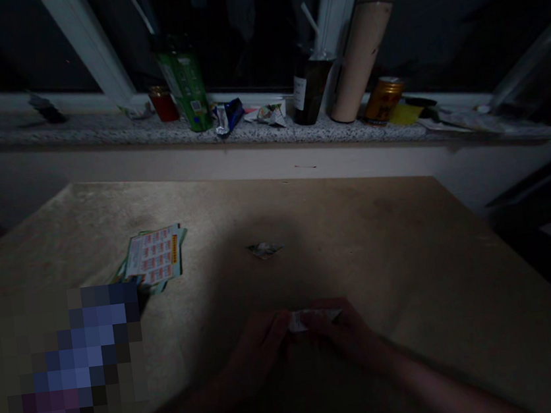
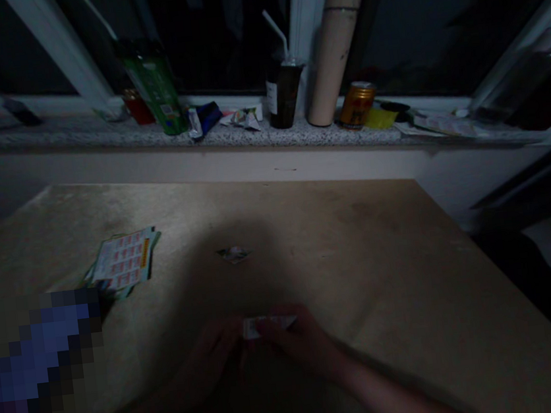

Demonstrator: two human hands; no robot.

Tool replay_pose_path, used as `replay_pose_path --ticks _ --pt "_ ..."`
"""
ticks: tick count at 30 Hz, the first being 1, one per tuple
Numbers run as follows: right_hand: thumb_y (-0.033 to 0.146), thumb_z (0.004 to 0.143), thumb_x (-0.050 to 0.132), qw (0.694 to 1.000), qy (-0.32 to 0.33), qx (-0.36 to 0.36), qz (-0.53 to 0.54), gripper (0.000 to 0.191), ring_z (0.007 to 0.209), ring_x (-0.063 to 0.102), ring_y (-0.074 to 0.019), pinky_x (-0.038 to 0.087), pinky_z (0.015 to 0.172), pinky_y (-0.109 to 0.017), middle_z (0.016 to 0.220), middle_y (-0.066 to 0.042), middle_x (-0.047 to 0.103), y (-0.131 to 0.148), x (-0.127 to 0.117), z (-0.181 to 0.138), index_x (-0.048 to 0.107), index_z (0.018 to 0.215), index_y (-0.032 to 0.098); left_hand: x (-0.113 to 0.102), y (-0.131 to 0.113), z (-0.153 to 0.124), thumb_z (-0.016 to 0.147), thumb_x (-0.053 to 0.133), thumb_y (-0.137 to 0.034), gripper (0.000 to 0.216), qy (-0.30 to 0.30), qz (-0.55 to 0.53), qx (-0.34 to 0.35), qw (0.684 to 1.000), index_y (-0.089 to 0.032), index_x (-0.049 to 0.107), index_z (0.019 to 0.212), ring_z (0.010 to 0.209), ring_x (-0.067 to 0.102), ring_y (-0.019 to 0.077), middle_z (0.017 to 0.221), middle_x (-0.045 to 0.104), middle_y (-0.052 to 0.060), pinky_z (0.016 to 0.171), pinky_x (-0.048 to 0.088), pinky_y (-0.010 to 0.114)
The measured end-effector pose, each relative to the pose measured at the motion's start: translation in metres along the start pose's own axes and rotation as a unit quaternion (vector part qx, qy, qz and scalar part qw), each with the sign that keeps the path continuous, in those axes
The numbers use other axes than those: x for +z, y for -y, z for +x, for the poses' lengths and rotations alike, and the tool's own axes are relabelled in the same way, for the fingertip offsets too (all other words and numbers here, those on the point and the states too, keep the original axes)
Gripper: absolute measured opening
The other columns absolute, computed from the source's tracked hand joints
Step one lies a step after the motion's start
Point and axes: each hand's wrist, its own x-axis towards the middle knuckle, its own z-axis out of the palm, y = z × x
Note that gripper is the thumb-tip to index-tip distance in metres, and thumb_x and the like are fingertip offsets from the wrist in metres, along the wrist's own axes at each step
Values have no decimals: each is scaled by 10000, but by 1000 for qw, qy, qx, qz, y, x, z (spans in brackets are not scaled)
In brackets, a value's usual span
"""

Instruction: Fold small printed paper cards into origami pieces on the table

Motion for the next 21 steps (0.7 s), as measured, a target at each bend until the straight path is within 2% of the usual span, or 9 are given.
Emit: replay_pose_path --ticks 4,9,12,17,21 --pt "515 832 535 1000 -17 -5 -7 432 482 394 -76 287 443 -190 514 36 460 1 -1 -1 599 618 146 -1 -1 2 827 440 -467 419 49 4 -19 999 -162 553 564 484 435 104 515 489 -29 484 327 190" --pt "474 857 515 999 -13 -49 -13 395 484 379 -76 293 448 -191 519 38 453 5 1 -3 615 644 157 -2 0 3 883 412 -442 475 59 22 4 998 -158 587 545 489 458 103 493 501 -27 517 339 188" --pt "475 837 536 999 -27 -41 -12 400 452 349 -74 273 424 -194 494 41 434 4 2 -3 610 604 159 -2 -2 2 888 407 -455 475 56 9 24 998 -160 595 567 517 501 113 528 549 -16 544 368 190" --pt "414 748 641 995 -97 -29 -17 262 514 460 -99 353 473 -196 573 12 561 3 1 2 680 687 162 -3 -3 3 885 411 -428 506 32 50 8 998 -162 575 487 504 496 112 484 523 -17 546 367 192" --pt "351 768 611 993 -111 -45 -13 220 558 504 -110 385 521 -202 599 2 591 7 1 1 671 667 165 -1 0 5 870 442 -410 413 53 58 -6 997 -146 626 611 505 500 117 522 561 -11 502 344 188"
